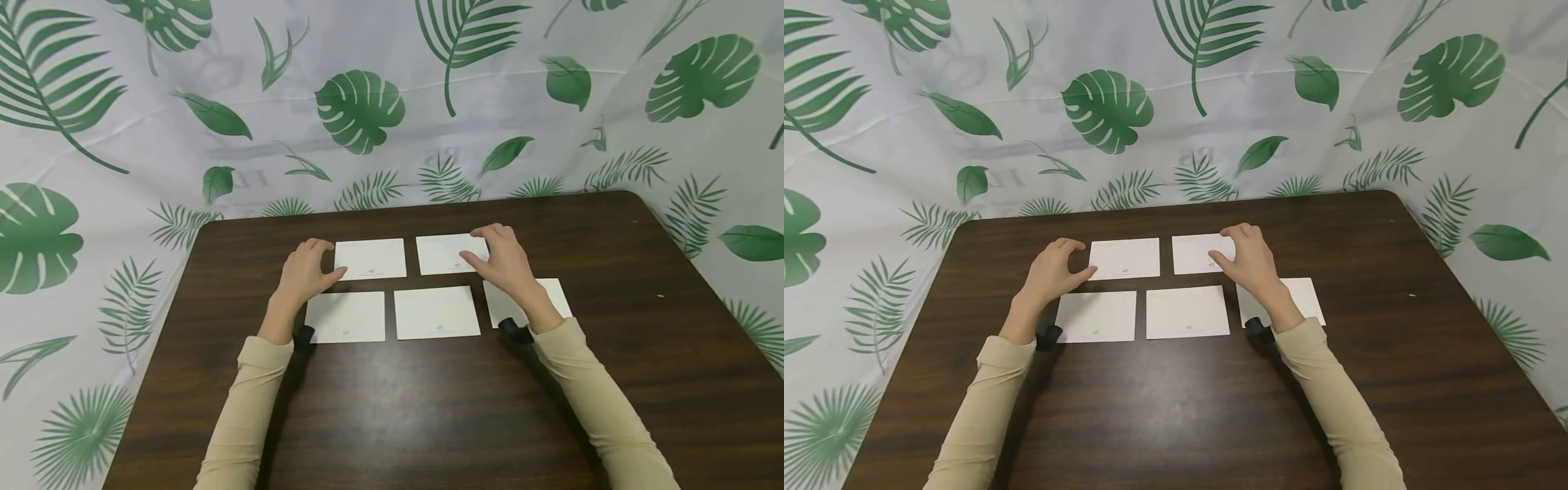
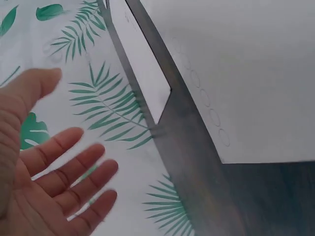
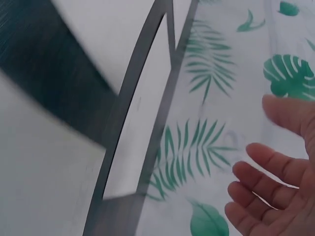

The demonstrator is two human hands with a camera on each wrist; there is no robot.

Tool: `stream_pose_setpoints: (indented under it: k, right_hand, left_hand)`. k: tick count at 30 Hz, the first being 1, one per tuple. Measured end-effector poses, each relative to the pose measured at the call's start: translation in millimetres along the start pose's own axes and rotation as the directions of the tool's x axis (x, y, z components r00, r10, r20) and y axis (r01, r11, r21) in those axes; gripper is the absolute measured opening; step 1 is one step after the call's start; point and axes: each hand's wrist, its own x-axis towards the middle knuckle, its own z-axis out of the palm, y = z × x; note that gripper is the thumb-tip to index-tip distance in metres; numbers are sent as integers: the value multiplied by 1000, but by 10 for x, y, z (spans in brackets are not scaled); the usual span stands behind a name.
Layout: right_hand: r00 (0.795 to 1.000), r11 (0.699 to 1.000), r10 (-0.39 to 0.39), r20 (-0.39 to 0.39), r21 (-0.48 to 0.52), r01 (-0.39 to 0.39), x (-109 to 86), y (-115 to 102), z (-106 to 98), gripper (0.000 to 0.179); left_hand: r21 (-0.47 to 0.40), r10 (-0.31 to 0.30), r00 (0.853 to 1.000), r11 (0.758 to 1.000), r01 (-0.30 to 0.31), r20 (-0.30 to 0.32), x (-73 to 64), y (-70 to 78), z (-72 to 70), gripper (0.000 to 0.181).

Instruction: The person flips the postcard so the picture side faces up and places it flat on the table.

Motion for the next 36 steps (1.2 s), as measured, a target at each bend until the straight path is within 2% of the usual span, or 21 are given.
stream_pose_setpoints:
  k: [2,6,11,16,22,27,31,36]
  right_hand:
    - [1000,999,0,-8,47,1,43,-56,36,35]
    - [1000,983,3,15,184,-5,133,-166,123,25]
    - [996,929,35,86,365,-64,242,-310,227,22]
    - [988,886,57,141,449,-115,354,-399,364,22]
    - [977,864,78,199,476,-166,463,-482,506,26]
    - [955,838,126,267,487,-247,551,-563,589,28]
    - [931,809,179,317,492,-323,629,-581,687,27]
    - [887,763,264,379,481,-432,706,-577,813,30]
  left_hand:
    - [-53,-15,1000,998,16,21,37,-22,-6,42]
    - [-144,-61,994,987,74,89,118,-55,-19,35]
    - [-252,-92,984,959,129,155,242,-119,-17,35]
    - [-313,-134,968,929,198,214,370,-204,3,35]
    - [-326,-179,949,909,261,260,503,-284,34,35]
    - [-331,-238,917,879,344,321,561,-334,43,40]
    - [-331,-265,896,861,386,356,582,-363,78,43]
    - [-334,-285,881,845,417,378,604,-370,155,46]
